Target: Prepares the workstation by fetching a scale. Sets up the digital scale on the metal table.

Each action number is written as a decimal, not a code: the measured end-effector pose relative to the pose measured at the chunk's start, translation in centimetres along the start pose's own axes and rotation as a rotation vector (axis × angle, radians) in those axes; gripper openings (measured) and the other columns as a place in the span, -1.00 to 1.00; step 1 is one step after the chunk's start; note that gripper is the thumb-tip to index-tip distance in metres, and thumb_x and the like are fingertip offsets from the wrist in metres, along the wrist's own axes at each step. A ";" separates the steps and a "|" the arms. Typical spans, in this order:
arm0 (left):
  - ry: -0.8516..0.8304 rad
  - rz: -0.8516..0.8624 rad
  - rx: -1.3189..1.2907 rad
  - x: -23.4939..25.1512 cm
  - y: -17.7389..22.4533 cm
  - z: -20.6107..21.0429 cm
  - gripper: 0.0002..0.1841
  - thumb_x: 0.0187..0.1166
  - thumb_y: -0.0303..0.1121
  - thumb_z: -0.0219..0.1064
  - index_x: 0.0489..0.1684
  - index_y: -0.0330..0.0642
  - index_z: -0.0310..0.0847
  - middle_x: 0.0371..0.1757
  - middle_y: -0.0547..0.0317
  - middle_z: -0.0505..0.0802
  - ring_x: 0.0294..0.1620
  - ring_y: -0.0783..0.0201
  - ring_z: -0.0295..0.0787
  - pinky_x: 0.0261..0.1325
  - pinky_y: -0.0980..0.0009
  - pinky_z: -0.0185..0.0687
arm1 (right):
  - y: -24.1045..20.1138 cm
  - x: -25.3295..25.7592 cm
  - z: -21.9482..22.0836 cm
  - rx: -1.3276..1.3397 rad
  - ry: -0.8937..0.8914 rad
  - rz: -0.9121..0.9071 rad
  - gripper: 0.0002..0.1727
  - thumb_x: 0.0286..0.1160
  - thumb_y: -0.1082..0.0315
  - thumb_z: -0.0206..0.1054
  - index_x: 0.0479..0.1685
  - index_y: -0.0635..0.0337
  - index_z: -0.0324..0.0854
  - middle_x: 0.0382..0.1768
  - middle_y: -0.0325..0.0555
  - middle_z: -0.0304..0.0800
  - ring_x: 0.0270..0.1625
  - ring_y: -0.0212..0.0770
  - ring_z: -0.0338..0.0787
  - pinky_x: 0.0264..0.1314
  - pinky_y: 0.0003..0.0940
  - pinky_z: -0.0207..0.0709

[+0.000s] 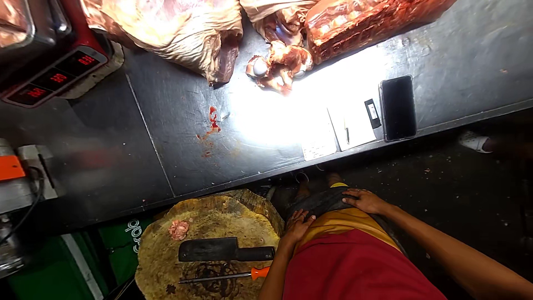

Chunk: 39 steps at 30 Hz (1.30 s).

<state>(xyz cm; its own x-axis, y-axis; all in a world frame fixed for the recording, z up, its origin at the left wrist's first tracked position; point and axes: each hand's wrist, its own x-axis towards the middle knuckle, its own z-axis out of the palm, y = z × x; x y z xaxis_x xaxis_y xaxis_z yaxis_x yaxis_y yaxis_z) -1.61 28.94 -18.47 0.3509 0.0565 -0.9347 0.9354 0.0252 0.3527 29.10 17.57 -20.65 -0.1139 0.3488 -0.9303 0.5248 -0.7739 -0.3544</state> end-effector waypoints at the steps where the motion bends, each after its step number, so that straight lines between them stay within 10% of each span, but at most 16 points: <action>1: -0.005 -0.008 0.008 0.1 0.2 0.0 -0.26 0.77 0.29 -0.08 0.75 -0.01 0.38 0.88 0.06 0.25 0.92 0.04 -0.02 0.90 -0.02 -0.13 | -0.1 0.0 -0.1 -0.006 0.003 -0.003 -0.32 0.72 -0.29 0.07 0.70 -0.16 0.48 0.76 -0.09 0.36 0.84 0.00 0.24 0.88 0.09 -0.04; 8: -0.023 -0.004 0.091 0.1 1.1 0.2 -0.29 0.79 0.25 -0.07 0.79 0.03 0.33 0.89 0.04 0.21 0.93 0.01 -0.06 0.90 -0.01 -0.14 | -0.4 0.1 -1.2 -0.037 -0.015 -0.003 -0.32 0.73 -0.26 0.09 0.69 -0.11 0.49 0.74 -0.09 0.41 0.82 0.00 0.26 0.87 0.08 -0.03; 13: -0.025 0.152 -0.042 -0.7 3.3 -0.1 -0.50 0.80 -0.42 0.04 0.73 -0.12 0.39 0.71 -0.01 0.53 0.78 0.03 0.32 0.82 0.01 0.10 | -0.4 0.4 -1.8 -0.062 -0.014 -0.002 -0.31 0.71 -0.28 0.10 0.67 -0.11 0.51 0.69 -0.05 0.47 0.79 0.05 0.32 0.84 0.15 0.04; 18: -0.028 0.162 -0.454 -1.3 7.3 -2.2 -0.57 0.81 -0.14 0.17 0.51 -0.18 0.56 0.35 0.00 0.79 0.37 0.27 0.71 0.52 0.24 0.54 | -0.3 0.6 -2.1 -0.073 -0.021 -0.003 -0.31 0.71 -0.29 0.08 0.67 -0.12 0.51 0.68 -0.06 0.48 0.78 0.03 0.34 0.83 0.13 0.08; 27: -0.202 0.010 0.112 -0.6 10.8 -2.9 -0.32 0.64 0.32 0.16 0.42 -0.05 0.63 0.34 -0.10 0.78 0.45 -0.03 0.66 0.52 -0.15 0.47 | 0.0 1.0 -1.9 -0.084 -0.027 0.019 -0.31 0.70 -0.31 0.07 0.67 -0.16 0.51 0.69 -0.09 0.48 0.79 0.01 0.32 0.84 0.12 0.07; 39: -0.114 0.199 -0.014 -0.6 10.9 -2.0 -0.51 0.61 -0.21 0.44 0.47 -0.19 0.55 0.29 -0.16 0.78 0.34 0.01 0.72 0.48 0.02 0.55 | -0.1 1.5 -1.5 -0.079 -0.020 0.025 -0.29 0.69 -0.33 0.07 0.68 -0.18 0.51 0.71 -0.13 0.46 0.82 0.05 0.27 0.84 0.14 0.04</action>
<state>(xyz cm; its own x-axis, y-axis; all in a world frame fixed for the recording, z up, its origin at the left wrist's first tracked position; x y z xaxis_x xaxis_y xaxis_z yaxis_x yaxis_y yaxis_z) 8.28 31.22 -14.00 0.5322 -0.0514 -0.8451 0.8466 0.0389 0.5308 30.09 19.00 -21.88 -0.1159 0.3185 -0.9408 0.5926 -0.7380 -0.3228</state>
